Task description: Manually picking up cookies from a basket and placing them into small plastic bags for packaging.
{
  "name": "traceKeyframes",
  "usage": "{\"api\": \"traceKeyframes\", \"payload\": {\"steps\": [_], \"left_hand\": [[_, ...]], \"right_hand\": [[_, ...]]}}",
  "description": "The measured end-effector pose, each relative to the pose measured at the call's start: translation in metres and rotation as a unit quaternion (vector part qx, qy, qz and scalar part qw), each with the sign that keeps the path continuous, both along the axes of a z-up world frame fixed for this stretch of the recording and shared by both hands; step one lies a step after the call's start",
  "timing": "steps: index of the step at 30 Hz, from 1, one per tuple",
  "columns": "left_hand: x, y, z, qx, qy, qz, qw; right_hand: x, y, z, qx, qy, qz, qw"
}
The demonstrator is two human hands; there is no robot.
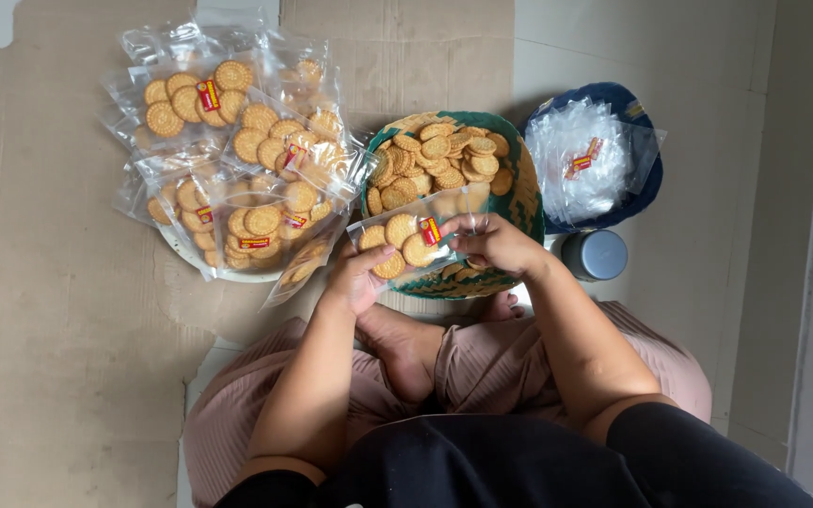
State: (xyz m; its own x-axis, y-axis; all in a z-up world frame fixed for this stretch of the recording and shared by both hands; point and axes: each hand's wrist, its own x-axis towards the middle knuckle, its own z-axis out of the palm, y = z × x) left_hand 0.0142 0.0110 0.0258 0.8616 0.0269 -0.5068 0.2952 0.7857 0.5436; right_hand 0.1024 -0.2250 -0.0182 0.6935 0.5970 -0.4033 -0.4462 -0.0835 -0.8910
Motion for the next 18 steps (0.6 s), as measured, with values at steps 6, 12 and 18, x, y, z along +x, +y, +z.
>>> {"api": "traceKeyframes", "payload": {"steps": [6, 12, 18], "left_hand": [[0.007, -0.004, -0.023, -0.013, -0.02, -0.033, 0.999], [0.014, -0.006, -0.026, -0.005, -0.011, -0.02, 1.0], [0.007, -0.01, -0.038, -0.01, -0.003, -0.006, 1.0]], "right_hand": [[0.006, 0.009, 0.004, -0.025, -0.007, -0.005, 1.0], [0.006, 0.021, -0.009, -0.006, -0.04, -0.067, 0.997], [0.007, 0.01, -0.009, -0.01, -0.016, -0.031, 0.999]]}}
